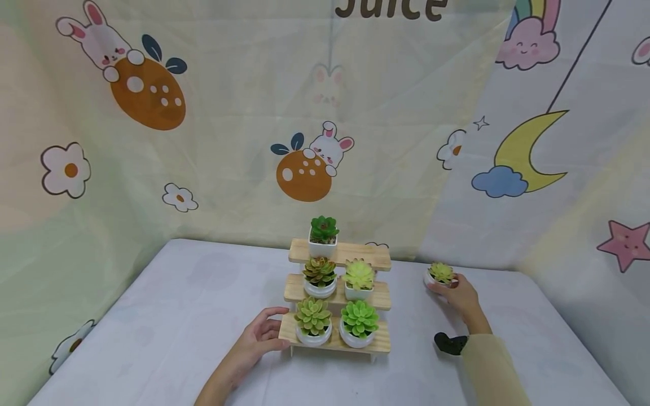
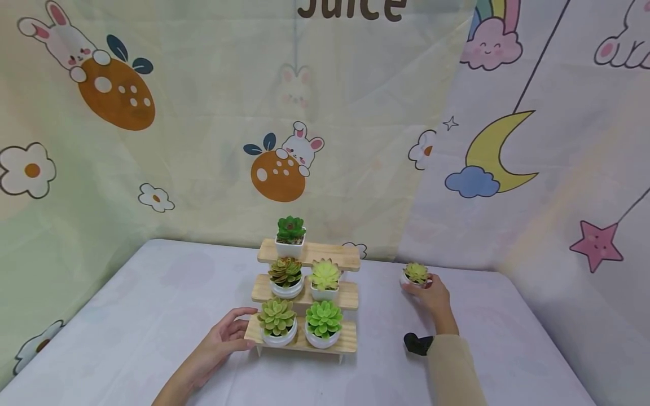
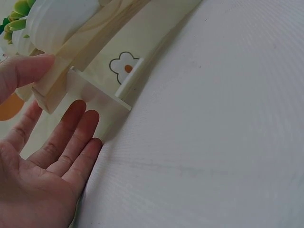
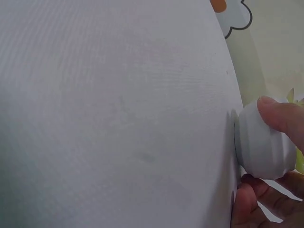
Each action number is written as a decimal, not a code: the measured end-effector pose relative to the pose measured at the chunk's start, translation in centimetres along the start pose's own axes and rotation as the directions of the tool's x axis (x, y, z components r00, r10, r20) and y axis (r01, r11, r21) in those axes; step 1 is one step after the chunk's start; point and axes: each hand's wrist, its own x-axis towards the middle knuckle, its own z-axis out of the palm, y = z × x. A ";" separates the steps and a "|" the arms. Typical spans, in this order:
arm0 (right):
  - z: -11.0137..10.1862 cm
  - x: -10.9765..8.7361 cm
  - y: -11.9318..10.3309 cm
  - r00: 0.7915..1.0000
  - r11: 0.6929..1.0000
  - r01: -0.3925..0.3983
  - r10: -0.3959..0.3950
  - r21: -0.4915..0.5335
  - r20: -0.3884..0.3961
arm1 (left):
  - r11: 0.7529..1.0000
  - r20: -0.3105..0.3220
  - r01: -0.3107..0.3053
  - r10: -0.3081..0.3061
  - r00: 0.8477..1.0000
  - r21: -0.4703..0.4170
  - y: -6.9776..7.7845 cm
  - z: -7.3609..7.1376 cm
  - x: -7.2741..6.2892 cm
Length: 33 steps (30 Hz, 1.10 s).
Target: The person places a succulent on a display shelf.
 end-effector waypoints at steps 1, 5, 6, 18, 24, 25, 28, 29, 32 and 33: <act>0.1 0.1 0.1 1.000 1.000 0.003 -0.003 -0.015 -0.008 | 1.000 -0.002 -0.001 0.001 1.000 -0.001 0.0 0.0 0.0; 0.1 -0.1 0.0 0.999 0.997 0.026 -0.028 -0.066 -0.023 | 1.000 -0.001 -0.003 0.003 1.000 -0.002 -0.1 0.0 0.0; 0.1 -0.2 -0.1 0.999 0.996 0.038 -0.040 -0.077 -0.023 | 1.000 0.000 -0.005 0.005 1.000 -0.004 -0.1 0.0 0.0; -0.6 -1.9 -2.1 0.996 0.996 0.080 -0.081 -0.044 -0.027 | 1.000 -0.004 -0.013 0.013 1.000 -0.009 0.0 0.0 0.0; -0.5 -3.0 -4.4 0.985 0.988 0.155 -0.156 -0.024 -0.075 | 1.000 -0.006 -0.012 0.012 1.000 -0.012 0.0 0.1 0.0; -0.5 -3.2 -4.9 0.984 0.987 0.160 -0.162 -0.025 -0.079 | 1.000 -0.007 -0.009 0.009 1.000 -0.012 0.0 0.1 0.0; -0.5 -3.9 -6.4 0.981 0.985 0.174 -0.174 -0.015 -0.088 | 1.000 -0.009 -0.005 0.005 1.000 -0.011 0.1 0.1 -0.1; -0.5 -4.2 -6.9 0.980 0.984 0.179 -0.179 -0.011 -0.088 | 1.000 -0.007 -0.006 0.006 1.000 -0.012 0.1 0.1 -0.1; -0.5 -5.0 -8.3 0.972 0.976 0.218 -0.216 0.003 -0.095 | 1.000 -0.004 -0.011 0.011 1.000 -0.009 0.1 0.1 -0.1; -0.5 -5.3 -8.8 0.968 0.972 0.234 -0.232 0.006 -0.097 | 1.000 -0.003 -0.014 0.014 1.000 -0.008 0.1 0.1 -0.1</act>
